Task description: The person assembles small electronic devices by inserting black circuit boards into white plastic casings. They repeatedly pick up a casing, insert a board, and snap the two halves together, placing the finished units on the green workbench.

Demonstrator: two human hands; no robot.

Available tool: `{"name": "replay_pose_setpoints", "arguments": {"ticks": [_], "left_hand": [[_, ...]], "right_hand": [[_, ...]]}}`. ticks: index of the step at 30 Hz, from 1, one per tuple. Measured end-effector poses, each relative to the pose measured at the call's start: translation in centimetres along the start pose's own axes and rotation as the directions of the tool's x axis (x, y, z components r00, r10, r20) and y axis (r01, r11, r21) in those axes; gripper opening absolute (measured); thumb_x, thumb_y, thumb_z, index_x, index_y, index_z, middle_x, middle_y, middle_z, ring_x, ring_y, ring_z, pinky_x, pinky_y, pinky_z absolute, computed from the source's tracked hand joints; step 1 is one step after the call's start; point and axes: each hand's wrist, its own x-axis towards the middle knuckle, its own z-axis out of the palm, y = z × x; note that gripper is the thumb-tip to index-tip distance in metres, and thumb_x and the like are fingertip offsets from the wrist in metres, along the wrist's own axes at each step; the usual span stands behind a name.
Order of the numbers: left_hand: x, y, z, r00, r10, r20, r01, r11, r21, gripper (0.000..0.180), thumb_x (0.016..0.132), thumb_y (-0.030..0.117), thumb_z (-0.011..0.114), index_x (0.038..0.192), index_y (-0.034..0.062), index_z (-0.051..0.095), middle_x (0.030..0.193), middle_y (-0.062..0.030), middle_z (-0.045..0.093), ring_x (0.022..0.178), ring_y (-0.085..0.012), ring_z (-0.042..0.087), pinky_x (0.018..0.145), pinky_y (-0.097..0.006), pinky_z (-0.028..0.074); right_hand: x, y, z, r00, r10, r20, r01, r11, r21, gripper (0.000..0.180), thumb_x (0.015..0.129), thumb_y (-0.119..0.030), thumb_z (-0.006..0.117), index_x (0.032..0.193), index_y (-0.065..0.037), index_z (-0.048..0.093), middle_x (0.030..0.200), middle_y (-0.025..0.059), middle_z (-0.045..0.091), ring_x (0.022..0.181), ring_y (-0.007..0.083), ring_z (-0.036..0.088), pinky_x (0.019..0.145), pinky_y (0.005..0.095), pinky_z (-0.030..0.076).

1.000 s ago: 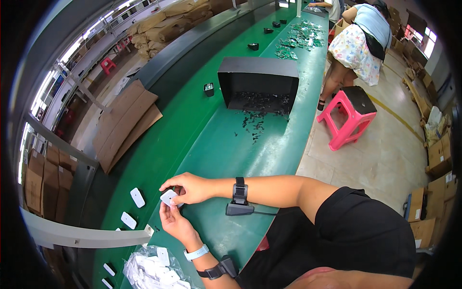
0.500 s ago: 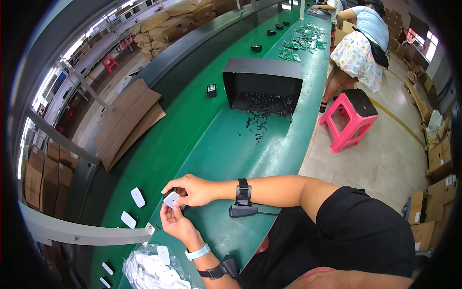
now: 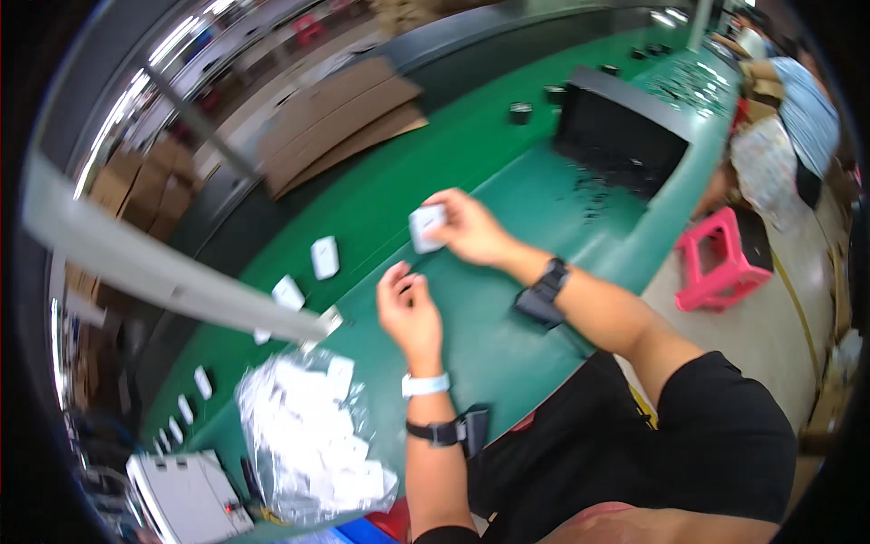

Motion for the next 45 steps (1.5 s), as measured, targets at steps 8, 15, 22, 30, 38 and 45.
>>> {"name": "replay_pose_setpoints", "arguments": {"ticks": [8,15,22,30,38,45], "left_hand": [[0.4,0.6,-0.8,0.982,0.096,-0.163,-0.096,0.995,0.008,0.011,0.088,-0.005,0.062,0.097,-0.0005,0.066,0.095,-0.0088,0.063,0.080,-0.0157,0.063,0.068,-0.027,0.053],[0.0,-0.5,0.3,0.990,0.069,-0.125,-0.074,0.996,-0.040,0.009,0.087,-0.006,0.062,0.096,-0.0028,0.064,0.098,-0.0086,0.063,0.082,-0.0157,0.063,0.068,-0.027,0.052],[0.1,0.0,0.4,0.993,0.028,-0.115,-0.034,0.998,-0.046,0.008,0.087,-0.006,0.061,0.094,-0.0030,0.064,0.096,-0.0080,0.063,0.081,-0.0151,0.061,0.067,-0.027,0.051],[0.3,0.0,-0.6,0.976,0.132,-0.173,-0.116,0.988,0.104,0.010,0.085,0.001,0.065,0.094,0.0024,0.069,0.089,-0.0114,0.067,0.079,-0.0225,0.065,0.073,-0.033,0.052],[-0.1,2.4,-1.3,0.952,0.305,-0.036,-0.258,0.857,0.446,0.012,0.080,-0.001,0.062,0.091,0.0017,0.062,0.091,-0.0142,0.061,0.088,-0.0317,0.060,0.076,-0.041,0.048],[-1.6,5.0,-12.3,0.987,0.161,-0.022,-0.043,0.386,0.921,0.019,0.070,0.002,0.063,0.089,0.0020,0.066,0.091,-0.0213,0.064,0.088,-0.0405,0.062,0.078,-0.049,0.050]], "right_hand": [[3.6,0.1,1.6,0.990,0.133,-0.039,-0.138,0.949,-0.284,0.043,0.091,-0.011,0.072,0.127,0.001,0.052,0.120,0.0141,0.064,0.102,0.0201,0.067,0.087,0.0338,0.056],[11.0,2.2,0.4,0.992,0.124,0.008,-0.078,0.679,-0.730,0.047,0.080,-0.026,0.080,0.114,0.001,0.063,0.101,0.0206,0.071,0.095,0.0353,0.069,0.086,0.0413,0.054],[10.0,0.4,1.2,0.993,-0.074,0.087,0.113,0.534,-0.838,0.025,0.084,-0.025,0.074,0.098,-0.007,0.064,0.101,0.0180,0.066,0.097,0.0372,0.063,0.086,0.0455,0.050],[2.7,-6.0,3.1,0.995,0.008,0.100,0.064,0.721,-0.691,0.021,0.089,-0.020,0.070,0.102,-0.004,0.064,0.083,0.0125,0.068,0.080,0.0262,0.067,0.072,0.0383,0.054],[-3.1,-3.3,-1.1,0.958,0.209,0.198,-0.143,0.943,-0.301,0.015,0.099,-0.014,0.062,0.090,-0.005,0.055,0.074,-0.0048,0.052,0.066,0.0037,0.047,0.060,0.0208,0.041],[-3.8,-2.7,-1.5,0.970,0.172,0.172,-0.111,0.942,-0.316,0.016,0.096,-0.016,0.065,0.089,-0.004,0.057,0.072,-0.0047,0.051,0.065,0.0035,0.044,0.060,0.0223,0.040]]}}
